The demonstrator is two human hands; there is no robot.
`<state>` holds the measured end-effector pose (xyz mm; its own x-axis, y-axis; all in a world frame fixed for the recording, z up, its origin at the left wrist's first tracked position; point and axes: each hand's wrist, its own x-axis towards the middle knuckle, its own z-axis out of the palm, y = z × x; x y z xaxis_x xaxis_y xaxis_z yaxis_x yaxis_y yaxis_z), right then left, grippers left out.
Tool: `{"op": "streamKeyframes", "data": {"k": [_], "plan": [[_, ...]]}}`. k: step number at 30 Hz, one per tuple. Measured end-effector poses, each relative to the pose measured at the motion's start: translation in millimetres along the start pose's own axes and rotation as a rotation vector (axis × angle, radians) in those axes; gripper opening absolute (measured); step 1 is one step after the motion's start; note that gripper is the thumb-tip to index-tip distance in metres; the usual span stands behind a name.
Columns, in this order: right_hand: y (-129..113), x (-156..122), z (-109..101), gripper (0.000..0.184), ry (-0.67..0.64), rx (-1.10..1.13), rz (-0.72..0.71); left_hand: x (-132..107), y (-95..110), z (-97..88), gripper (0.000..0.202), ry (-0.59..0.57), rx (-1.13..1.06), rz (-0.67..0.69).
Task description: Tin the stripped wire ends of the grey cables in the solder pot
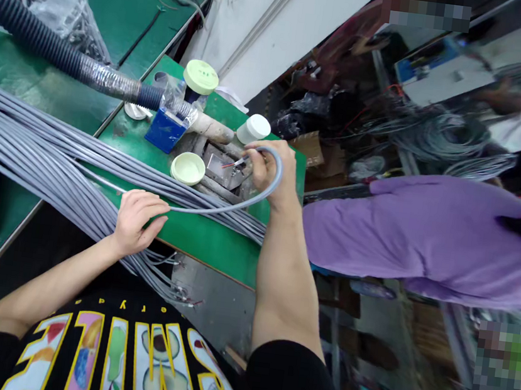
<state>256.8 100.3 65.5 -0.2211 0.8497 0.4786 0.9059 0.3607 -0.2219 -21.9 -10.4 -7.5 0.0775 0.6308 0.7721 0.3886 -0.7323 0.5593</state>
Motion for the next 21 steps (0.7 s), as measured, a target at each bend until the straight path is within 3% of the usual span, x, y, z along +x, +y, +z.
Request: {"op": "streamKeyframes", "data": {"k": [16, 21], "plan": [[22.9, 1.0, 28.8, 0.023, -0.085, -0.082, 0.018, 0.0, 1.4, -0.2, 0.012, -0.010, 0.031, -0.001], [14.8, -1.2, 15.7, 0.023, -0.066, -0.055, 0.020, -0.6, 0.8, 0.2, 0.011, -0.025, 0.029, -0.016]]}}
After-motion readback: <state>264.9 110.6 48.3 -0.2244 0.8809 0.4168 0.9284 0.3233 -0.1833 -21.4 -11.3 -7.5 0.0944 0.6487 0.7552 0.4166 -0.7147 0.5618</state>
